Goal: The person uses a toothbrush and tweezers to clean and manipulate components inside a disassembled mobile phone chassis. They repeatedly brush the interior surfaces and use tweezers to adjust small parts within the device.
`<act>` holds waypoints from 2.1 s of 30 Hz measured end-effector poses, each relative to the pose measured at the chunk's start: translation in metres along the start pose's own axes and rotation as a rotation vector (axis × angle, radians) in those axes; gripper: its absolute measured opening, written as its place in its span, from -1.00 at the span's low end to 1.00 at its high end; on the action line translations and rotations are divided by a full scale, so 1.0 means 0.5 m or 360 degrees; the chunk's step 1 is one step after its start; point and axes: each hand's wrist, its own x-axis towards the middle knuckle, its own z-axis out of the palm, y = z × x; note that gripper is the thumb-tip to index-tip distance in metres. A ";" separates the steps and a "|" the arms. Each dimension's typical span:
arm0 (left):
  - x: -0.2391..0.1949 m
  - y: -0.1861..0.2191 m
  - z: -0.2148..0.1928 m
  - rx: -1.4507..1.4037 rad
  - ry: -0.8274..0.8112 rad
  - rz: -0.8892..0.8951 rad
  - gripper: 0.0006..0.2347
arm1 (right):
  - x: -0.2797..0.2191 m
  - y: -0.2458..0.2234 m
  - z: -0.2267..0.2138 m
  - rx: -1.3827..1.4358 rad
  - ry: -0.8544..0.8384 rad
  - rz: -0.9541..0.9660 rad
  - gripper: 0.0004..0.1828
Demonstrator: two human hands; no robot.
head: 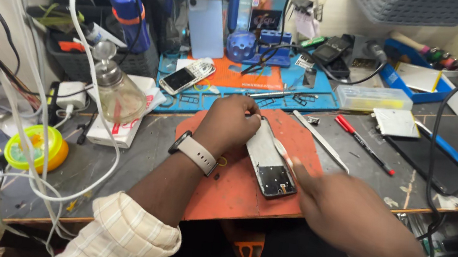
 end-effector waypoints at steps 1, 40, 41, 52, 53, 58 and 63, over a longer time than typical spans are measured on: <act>-0.002 0.005 -0.003 -0.0018 -0.0008 0.0006 -0.82 | 0.032 -0.011 -0.012 0.0070 0.0137 -0.0040 -0.60; 0.002 -0.025 -0.020 -0.0649 -0.0043 0.0475 -0.80 | 0.149 -0.383 -0.194 0.0158 0.0723 -0.1126 -0.38; 0.006 -0.025 -0.021 -0.0619 -0.0068 0.0434 -0.80 | 0.148 -0.407 -0.202 0.0066 0.0643 -0.1094 -0.31; 0.012 -0.041 0.022 -0.0308 -0.0083 0.0221 -0.81 | 0.154 -0.445 -0.203 -0.0040 0.0451 -0.1022 -0.20; 0.011 -0.041 0.020 -0.0290 -0.0072 0.0217 -0.81 | 0.152 -0.448 -0.205 -0.0020 0.0486 -0.1038 -0.23; -0.013 -0.057 -0.009 -0.0187 -0.0037 0.0159 -0.81 | 0.155 -0.449 -0.198 -0.0025 0.0541 -0.1039 -0.29; -0.021 -0.074 -0.009 -0.0145 -0.0047 0.0111 -0.81 | 0.174 -0.448 -0.190 0.0087 0.0557 -0.1103 -0.36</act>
